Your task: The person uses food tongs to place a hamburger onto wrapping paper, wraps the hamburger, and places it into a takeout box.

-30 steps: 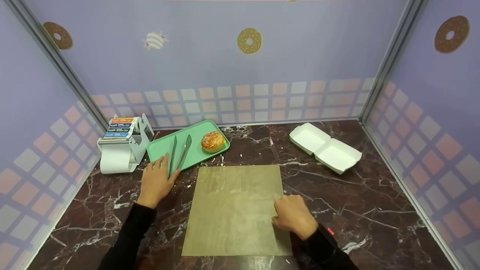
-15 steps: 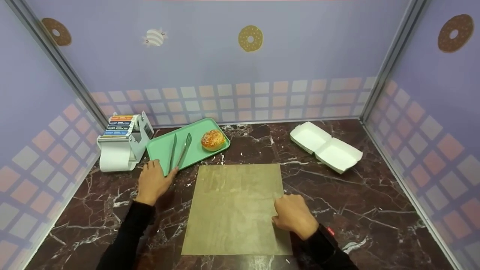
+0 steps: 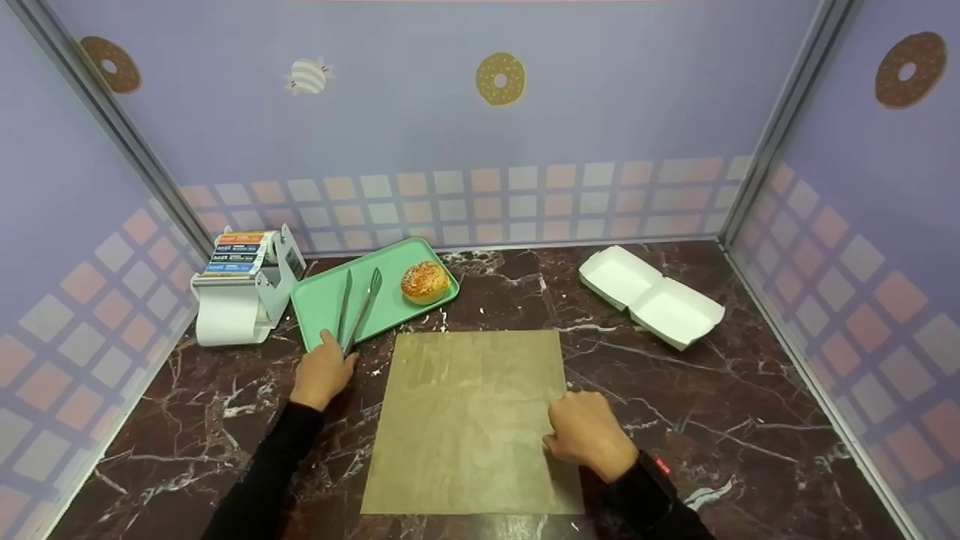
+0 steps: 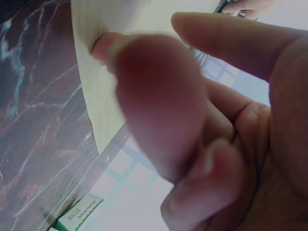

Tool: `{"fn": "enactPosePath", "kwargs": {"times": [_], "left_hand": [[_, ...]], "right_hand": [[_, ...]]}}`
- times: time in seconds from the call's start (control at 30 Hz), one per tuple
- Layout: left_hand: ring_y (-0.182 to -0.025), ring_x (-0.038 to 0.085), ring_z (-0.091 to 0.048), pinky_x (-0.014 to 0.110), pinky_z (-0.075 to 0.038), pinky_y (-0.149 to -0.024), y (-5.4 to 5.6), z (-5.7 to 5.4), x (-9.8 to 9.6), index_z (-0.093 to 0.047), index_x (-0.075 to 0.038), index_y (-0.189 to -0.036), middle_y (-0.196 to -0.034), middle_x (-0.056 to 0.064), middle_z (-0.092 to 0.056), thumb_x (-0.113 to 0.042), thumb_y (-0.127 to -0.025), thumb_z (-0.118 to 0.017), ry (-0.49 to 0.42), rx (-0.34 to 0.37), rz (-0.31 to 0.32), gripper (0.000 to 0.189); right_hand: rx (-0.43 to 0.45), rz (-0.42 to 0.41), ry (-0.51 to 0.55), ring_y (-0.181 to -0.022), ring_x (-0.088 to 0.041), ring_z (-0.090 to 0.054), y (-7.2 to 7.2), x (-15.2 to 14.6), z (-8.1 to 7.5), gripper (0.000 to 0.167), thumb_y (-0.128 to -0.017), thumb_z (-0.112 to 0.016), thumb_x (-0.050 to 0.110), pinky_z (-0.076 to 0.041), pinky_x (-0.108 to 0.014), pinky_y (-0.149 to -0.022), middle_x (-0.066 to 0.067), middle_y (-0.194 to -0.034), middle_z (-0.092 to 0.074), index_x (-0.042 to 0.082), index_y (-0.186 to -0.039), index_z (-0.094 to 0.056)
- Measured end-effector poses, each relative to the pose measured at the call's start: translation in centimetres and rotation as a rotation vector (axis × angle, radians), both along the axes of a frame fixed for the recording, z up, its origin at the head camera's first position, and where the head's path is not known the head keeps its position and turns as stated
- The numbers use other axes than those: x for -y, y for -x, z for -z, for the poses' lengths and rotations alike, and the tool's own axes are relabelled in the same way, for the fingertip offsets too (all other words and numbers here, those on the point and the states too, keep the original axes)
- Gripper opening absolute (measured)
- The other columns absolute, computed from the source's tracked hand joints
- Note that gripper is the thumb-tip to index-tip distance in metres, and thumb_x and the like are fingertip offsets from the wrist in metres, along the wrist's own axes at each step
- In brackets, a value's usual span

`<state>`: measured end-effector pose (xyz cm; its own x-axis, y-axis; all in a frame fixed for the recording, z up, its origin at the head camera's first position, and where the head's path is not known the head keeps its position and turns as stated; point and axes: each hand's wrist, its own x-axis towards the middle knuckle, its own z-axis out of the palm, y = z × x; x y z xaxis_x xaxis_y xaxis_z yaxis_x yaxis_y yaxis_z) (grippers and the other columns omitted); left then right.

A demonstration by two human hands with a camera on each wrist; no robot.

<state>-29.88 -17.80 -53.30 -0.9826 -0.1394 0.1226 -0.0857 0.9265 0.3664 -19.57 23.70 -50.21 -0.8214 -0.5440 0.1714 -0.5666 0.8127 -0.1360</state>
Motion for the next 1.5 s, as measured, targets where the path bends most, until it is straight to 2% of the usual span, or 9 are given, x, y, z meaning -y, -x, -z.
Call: {"fn": "enactPosePath", "kwargs": {"times": [0.33,0.63,0.8,0.9,1.03,1.1,1.2,1.33,1.5], "left_hand": [[-0.07,0.048,-0.069,0.056,-0.059,-0.062,0.0,0.5,-0.2,-0.043,0.022,-0.13,-0.086,0.035,-0.067,-0.006,-0.103,-0.05,-0.007,-0.088,0.0,0.04],[-0.064,0.045,-0.067,0.052,-0.058,-0.055,-0.3,0.5,0.0,-0.049,0.016,-0.114,-0.076,0.03,-0.064,-0.009,-0.104,-0.055,0.033,-0.222,0.029,0.028],[-0.068,0.048,-0.068,0.056,-0.058,-0.058,-0.3,0.0,0.1,-0.049,0.013,-0.111,-0.08,0.03,-0.065,-0.01,-0.105,-0.054,0.022,-0.262,0.027,0.025],[-0.071,0.05,-0.068,0.057,-0.058,-0.06,-0.2,-0.5,0.2,-0.048,0.012,-0.111,-0.083,0.031,-0.066,-0.012,-0.105,-0.053,0.005,-0.269,0.029,0.025],[-0.073,0.051,-0.068,0.059,-0.058,-0.061,-0.4,-1.5,-0.2,-0.048,0.013,-0.114,-0.086,0.032,-0.067,-0.015,-0.106,-0.052,-0.017,-0.282,0.044,0.029],[-0.072,0.051,-0.068,0.059,-0.057,-0.061,-0.5,-2.3,-0.6,-0.047,0.012,-0.115,-0.084,0.031,-0.067,-0.018,-0.107,-0.051,-0.041,-0.289,0.059,0.031],[-0.066,0.045,-0.066,0.055,-0.055,-0.056,-1.0,-3.5,-1.6,-0.045,0.009,-0.116,-0.078,0.026,-0.065,-0.021,-0.108,-0.05,-0.137,-0.293,0.114,0.032],[-0.058,0.028,-0.057,0.043,-0.05,-0.049,-2.1,-4.9,-3.6,-0.045,0.003,-0.114,-0.072,0.01,-0.055,-0.024,-0.108,-0.048,-0.331,-0.275,0.258,0.028],[-0.058,0.013,-0.044,0.029,-0.041,-0.049,-3.4,-5.7,-6.6,-0.047,-0.002,-0.116,-0.073,-0.002,-0.045,-0.03,-0.109,-0.047,-0.519,-0.19,0.482,0.028]], "right_hand": [[-0.017,-0.002,-0.004,-0.044,-0.009,-0.049,0.0,0.2,0.1,0.034,-0.071,-0.085,0.026,-0.044,-0.036,-0.044,0.014,-0.049,-0.059,0.025,-0.049,-0.059],[-0.03,0.009,-0.016,-0.046,-0.011,-0.051,-0.2,0.3,0.2,0.026,-0.071,-0.087,0.028,-0.045,-0.037,-0.045,0.013,-0.051,-0.06,0.024,-0.054,-0.067],[0.014,0.034,-0.036,-0.055,-0.017,-0.061,-0.2,0.0,-0.2,0.013,-0.075,-0.086,0.03,-0.05,-0.041,-0.049,0.009,-0.061,-0.067,0.019,-0.075,-0.079],[0.064,0.019,0.012,-0.061,-0.015,-0.067,0.4,-0.8,-0.8,0.024,-0.081,-0.082,0.028,-0.055,-0.038,-0.053,0.003,-0.073,-0.075,0.014,-0.1,-0.081],[0.024,0.047,0.179,-0.057,-0.006,-0.064,2.2,-2.6,-1.9,0.037,-0.088,-0.078,0.02,-0.055,-0.031,-0.053,-0.001,-0.087,-0.079,0.011,-0.124,-0.073],[-0.015,0.091,0.319,-0.06,-0.009,-0.067,3.1,-3.1,-2.4,0.042,-0.09,-0.077,0.016,-0.058,-0.036,-0.058,-0.004,-0.093,-0.079,0.011,-0.131,-0.069],[-0.019,0.135,0.539,-0.085,-0.024,-0.076,4.4,-2.9,-3.0,0.053,-0.094,-0.074,0.015,-0.061,-0.046,-0.077,-0.009,-0.106,-0.078,0.01,-0.144,-0.057],[0.094,0.153,0.743,-0.11,-0.035,-0.07,6.0,-0.8,-3.5,0.068,-0.101,-0.066,0.022,-0.059,-0.042,-0.09,-0.014,-0.129,-0.07,0.009,-0.159,-0.034],[0.354,0.041,0.998,-0.123,-0.047,-0.06,7.6,3.0,-3.9,0.072,-0.106,-0.055,0.014,-0.057,-0.035,-0.098,-0.03,-0.145,-0.052,-0.001,-0.162,-0.011]]}}
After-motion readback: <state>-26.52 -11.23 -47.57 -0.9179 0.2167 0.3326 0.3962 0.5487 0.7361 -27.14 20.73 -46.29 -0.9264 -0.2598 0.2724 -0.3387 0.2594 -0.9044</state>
